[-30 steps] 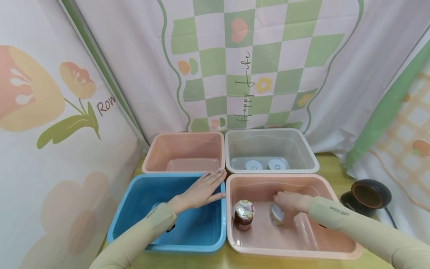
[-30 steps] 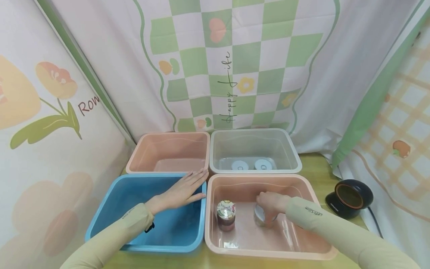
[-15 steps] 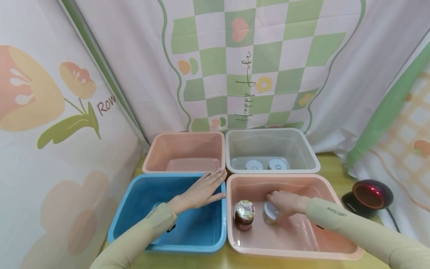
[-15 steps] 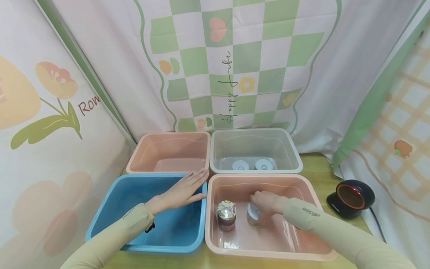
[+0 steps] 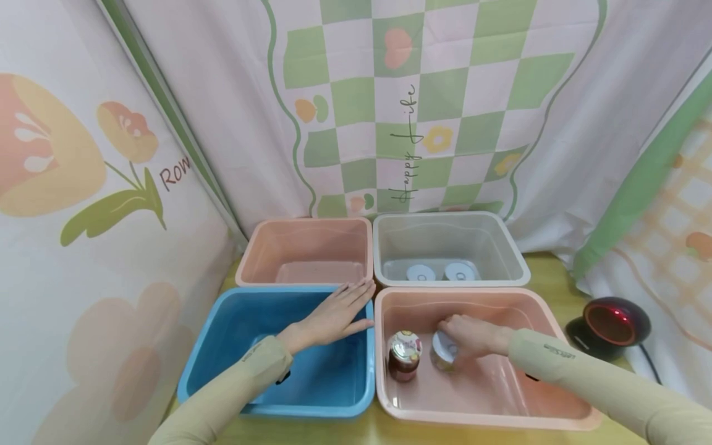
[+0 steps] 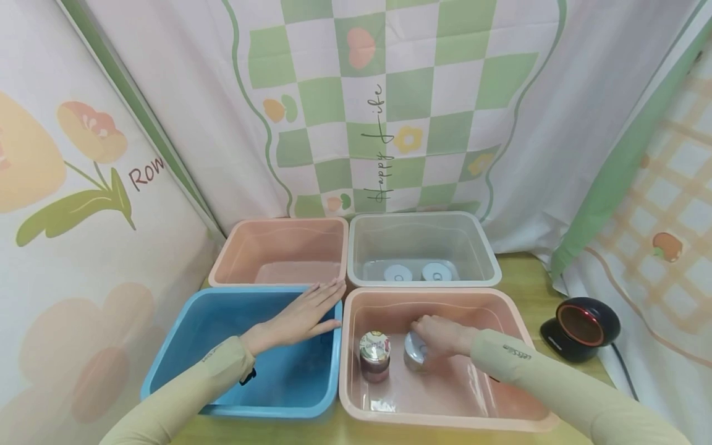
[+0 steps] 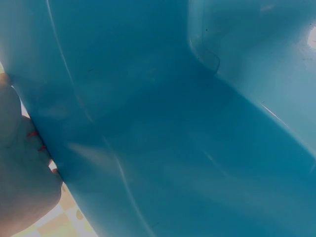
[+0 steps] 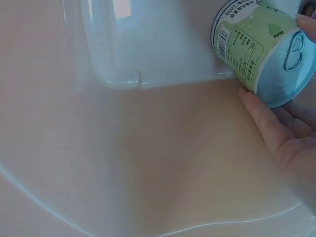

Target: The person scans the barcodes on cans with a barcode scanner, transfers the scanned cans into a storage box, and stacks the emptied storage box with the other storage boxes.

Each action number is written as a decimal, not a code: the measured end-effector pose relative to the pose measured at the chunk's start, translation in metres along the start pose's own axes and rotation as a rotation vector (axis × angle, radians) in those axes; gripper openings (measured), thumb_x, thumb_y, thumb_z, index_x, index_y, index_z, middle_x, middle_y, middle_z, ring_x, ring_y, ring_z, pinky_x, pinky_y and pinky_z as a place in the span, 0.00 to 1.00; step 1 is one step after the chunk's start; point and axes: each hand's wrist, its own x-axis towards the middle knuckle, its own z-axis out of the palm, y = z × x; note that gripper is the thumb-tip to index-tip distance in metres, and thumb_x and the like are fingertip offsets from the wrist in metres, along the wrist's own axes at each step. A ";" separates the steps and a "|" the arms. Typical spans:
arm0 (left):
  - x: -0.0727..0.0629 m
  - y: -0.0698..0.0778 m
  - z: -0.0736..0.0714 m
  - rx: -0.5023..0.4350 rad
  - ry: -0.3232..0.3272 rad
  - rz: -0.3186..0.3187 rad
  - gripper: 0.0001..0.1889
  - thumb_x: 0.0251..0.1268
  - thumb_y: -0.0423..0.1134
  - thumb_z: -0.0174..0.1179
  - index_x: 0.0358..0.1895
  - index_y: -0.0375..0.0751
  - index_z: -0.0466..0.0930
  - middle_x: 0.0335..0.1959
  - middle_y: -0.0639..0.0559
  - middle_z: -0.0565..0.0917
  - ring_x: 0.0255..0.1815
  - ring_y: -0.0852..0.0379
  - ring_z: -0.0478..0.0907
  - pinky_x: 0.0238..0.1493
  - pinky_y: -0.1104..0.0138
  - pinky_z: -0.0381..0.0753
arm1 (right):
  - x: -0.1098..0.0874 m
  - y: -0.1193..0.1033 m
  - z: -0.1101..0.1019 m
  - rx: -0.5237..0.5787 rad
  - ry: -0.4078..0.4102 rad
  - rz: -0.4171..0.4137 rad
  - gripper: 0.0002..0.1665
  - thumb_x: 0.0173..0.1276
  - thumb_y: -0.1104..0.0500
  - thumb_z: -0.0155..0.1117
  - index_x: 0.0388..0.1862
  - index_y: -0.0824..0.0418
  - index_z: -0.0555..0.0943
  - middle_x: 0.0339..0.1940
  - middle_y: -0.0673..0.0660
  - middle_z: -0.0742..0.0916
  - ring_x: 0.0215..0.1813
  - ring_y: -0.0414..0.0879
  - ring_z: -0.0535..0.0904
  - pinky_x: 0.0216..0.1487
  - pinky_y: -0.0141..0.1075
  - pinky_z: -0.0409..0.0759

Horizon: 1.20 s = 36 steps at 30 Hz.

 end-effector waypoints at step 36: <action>-0.002 0.004 -0.005 -0.016 -0.004 -0.006 0.40 0.77 0.61 0.42 0.81 0.43 0.43 0.83 0.50 0.47 0.84 0.50 0.44 0.84 0.53 0.45 | -0.040 -0.013 -0.065 0.027 0.237 -0.181 0.30 0.42 0.49 0.79 0.43 0.59 0.80 0.32 0.44 0.85 0.31 0.29 0.76 0.30 0.25 0.78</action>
